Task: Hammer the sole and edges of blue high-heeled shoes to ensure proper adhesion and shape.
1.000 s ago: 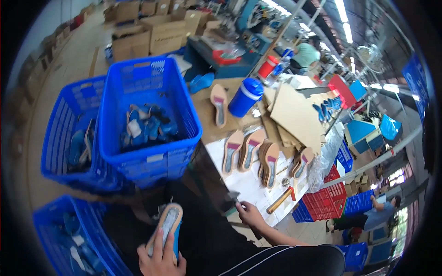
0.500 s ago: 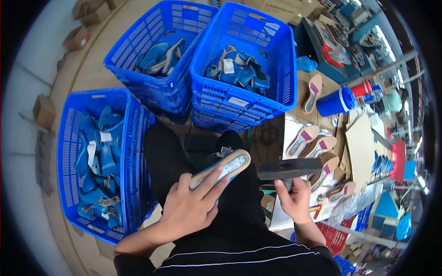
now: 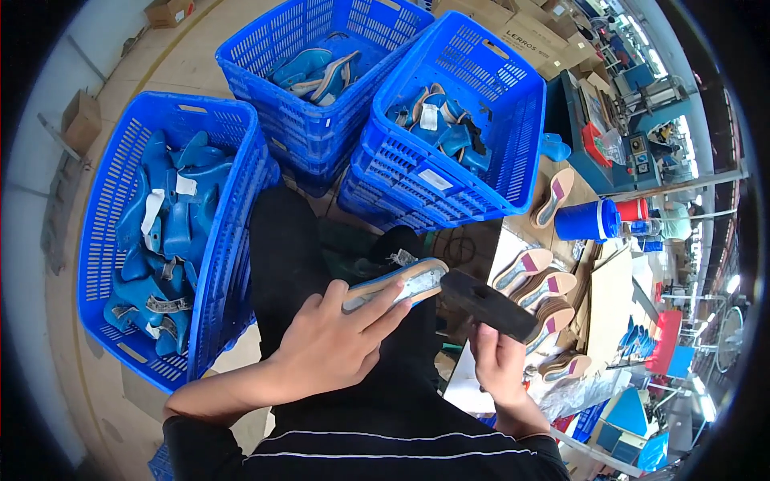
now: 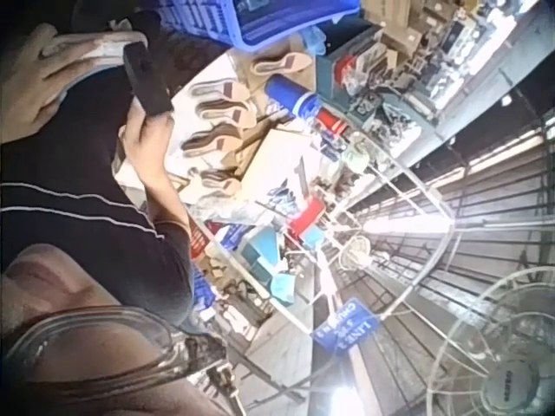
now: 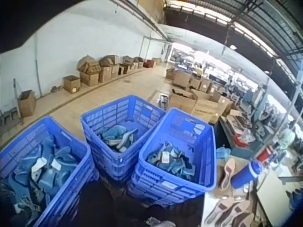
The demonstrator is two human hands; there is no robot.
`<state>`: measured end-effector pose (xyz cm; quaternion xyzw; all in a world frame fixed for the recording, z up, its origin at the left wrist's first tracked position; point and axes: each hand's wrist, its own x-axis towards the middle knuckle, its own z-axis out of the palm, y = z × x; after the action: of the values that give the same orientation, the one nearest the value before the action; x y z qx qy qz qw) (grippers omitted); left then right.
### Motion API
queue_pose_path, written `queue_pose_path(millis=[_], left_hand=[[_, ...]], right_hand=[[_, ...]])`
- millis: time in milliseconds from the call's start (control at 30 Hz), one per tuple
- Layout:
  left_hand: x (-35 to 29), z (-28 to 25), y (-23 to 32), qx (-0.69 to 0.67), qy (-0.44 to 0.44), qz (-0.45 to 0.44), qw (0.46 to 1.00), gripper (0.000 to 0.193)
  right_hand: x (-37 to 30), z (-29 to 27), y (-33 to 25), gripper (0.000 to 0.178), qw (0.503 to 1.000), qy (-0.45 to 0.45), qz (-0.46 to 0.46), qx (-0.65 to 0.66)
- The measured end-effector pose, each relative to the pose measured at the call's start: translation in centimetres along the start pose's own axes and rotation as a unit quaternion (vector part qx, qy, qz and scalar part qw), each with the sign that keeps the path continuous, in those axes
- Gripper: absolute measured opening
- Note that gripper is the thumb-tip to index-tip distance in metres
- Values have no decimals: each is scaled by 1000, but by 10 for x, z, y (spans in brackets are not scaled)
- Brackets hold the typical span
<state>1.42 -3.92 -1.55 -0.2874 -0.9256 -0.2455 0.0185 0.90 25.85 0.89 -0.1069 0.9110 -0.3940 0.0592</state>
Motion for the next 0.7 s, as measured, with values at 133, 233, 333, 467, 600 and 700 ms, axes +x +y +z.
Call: queue_pose_path(millis=[133,233,333,467,600,700], left_hand=[[0,-1,0,1,-7,1,1000,64],[0,1,0,-2,-4,-3,1000,64],[0,2,0,-1,-4,-2,1000,65],[-3,2,1,3,-21,-4,1000,67],[-2,3,0,4,-31,-6,999,67],[-3,4,-1,8,-30,-6,999,67]], right_hand=[[1,-2,-11,20,999,39,-24,-15],[14,4,-12,17,982,-78,55,-161],[11,-9,-19,18,994,-19,26,-107],[4,-4,-7,25,988,118,-97,-27],[17,-3,2,19,970,-92,9,-227],[21,-18,-15,19,979,-38,-39,-198]])
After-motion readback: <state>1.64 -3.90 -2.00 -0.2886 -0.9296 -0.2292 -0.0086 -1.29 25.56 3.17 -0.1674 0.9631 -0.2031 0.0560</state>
